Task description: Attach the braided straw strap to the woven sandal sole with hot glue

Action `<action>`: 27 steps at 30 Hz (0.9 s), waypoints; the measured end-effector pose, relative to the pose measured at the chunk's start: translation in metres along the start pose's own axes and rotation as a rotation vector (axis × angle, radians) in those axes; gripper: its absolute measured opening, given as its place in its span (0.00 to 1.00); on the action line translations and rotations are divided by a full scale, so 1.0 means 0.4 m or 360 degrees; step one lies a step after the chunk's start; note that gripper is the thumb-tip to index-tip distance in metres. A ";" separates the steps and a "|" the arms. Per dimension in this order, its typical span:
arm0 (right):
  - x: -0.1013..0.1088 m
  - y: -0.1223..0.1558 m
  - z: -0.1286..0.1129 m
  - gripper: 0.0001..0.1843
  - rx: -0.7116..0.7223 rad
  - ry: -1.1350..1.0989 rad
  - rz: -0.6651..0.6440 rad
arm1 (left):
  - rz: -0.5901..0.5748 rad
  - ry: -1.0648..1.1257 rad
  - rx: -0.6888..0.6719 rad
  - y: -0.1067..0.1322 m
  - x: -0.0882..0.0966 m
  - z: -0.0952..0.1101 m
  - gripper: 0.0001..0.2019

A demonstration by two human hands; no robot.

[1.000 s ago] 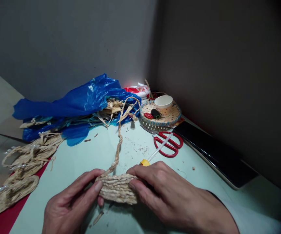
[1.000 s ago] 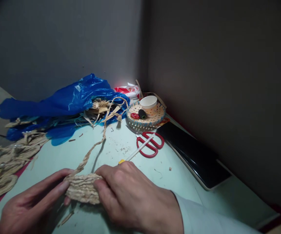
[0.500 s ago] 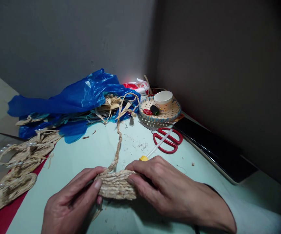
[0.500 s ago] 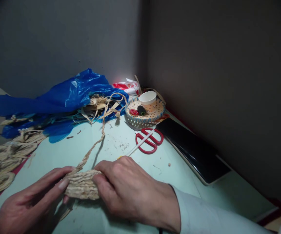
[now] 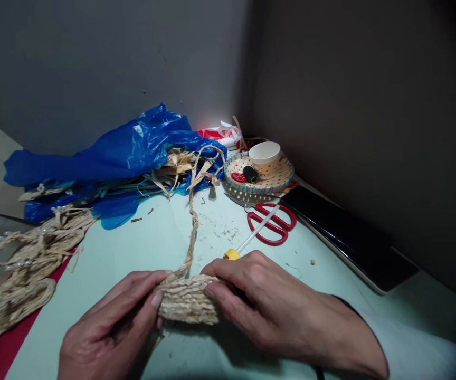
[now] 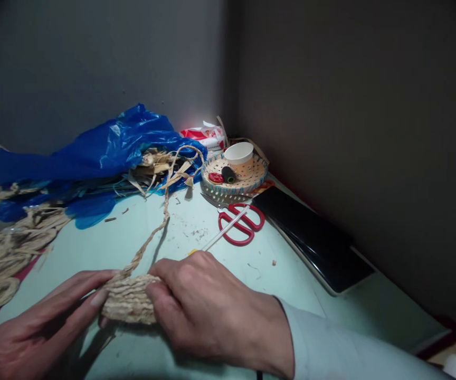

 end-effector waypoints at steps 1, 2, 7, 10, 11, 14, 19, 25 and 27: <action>-0.001 0.000 0.000 0.16 0.0003 -0.0002 -0.0005 | -0.0005 -0.0007 0.0003 0.000 0.000 0.000 0.07; -0.002 0.000 -0.001 0.16 0.0005 -0.0003 -0.0010 | 0.0001 -0.0010 0.0013 0.001 0.000 0.000 0.07; 0.001 -0.002 0.001 0.16 -0.0010 0.0013 0.0020 | 0.0033 0.0058 0.0106 0.004 -0.003 -0.001 0.06; -0.001 -0.008 0.004 0.16 -0.0025 0.0005 0.0001 | -0.0011 0.0101 0.0095 0.002 -0.012 0.004 0.06; -0.001 -0.010 0.005 0.15 -0.0026 -0.0005 -0.0007 | -0.0015 0.0112 0.0076 0.001 -0.013 0.007 0.06; -0.002 -0.012 0.004 0.15 -0.0013 -0.0050 -0.0026 | -0.0049 0.0134 -0.0049 0.000 -0.017 0.023 0.09; -0.004 -0.005 0.000 0.15 0.0005 -0.0066 -0.0030 | -0.0129 0.0094 -0.0277 0.001 -0.022 0.048 0.14; -0.008 -0.005 0.006 0.16 -0.0030 -0.0050 -0.0038 | -0.0213 -0.0021 -0.0432 0.004 -0.027 0.055 0.13; -0.011 -0.008 0.009 0.16 -0.0030 -0.0061 -0.0044 | -0.0231 -0.0027 -0.0435 0.006 -0.030 0.052 0.14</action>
Point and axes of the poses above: each hand's wrist, its own y-axis away from the middle knuckle, its own x-axis out of the back of the hand, z = x × y, the point moved 9 cm from there along -y, towards the middle knuckle, and after that the axes turned 4 degrees about -z, right-handed, at the moved point
